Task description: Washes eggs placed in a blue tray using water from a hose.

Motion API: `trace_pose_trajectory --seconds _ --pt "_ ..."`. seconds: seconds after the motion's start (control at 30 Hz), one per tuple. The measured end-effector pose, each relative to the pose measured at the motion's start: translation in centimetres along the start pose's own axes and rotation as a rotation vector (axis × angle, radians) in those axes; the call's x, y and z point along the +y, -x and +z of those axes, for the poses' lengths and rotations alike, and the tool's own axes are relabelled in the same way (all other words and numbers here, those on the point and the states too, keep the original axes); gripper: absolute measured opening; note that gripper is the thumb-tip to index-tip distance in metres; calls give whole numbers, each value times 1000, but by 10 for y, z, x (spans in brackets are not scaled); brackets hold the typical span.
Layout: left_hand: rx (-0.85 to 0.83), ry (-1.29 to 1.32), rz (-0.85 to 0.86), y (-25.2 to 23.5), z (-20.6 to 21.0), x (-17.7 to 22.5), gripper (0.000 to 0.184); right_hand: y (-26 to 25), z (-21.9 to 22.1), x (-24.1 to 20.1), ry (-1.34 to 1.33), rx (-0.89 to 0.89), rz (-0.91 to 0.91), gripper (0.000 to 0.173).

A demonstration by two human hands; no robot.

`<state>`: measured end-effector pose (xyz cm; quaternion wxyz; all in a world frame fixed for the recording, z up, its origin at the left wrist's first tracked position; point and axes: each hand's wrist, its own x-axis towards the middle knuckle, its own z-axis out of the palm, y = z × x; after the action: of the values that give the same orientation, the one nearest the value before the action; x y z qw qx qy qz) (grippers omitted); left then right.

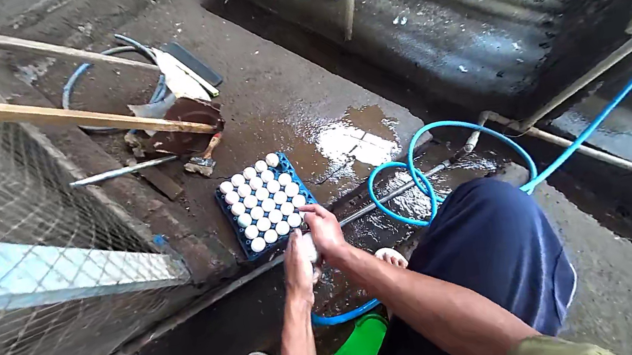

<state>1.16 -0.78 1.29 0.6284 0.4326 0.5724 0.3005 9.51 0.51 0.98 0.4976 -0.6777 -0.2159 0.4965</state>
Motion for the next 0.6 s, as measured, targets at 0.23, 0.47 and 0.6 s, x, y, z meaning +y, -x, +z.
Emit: trace_pose_trajectory --seconds 0.23,0.47,0.6 --pt "55 -39 58 -2 -1 -5 44 12 3 4 6 15 -33 35" --pt "-5 -76 63 -3 -6 -3 47 9 -1 11 42 -49 -107 38" --pt "-165 93 43 -5 -15 -8 27 -16 -7 15 -243 -102 277 36"
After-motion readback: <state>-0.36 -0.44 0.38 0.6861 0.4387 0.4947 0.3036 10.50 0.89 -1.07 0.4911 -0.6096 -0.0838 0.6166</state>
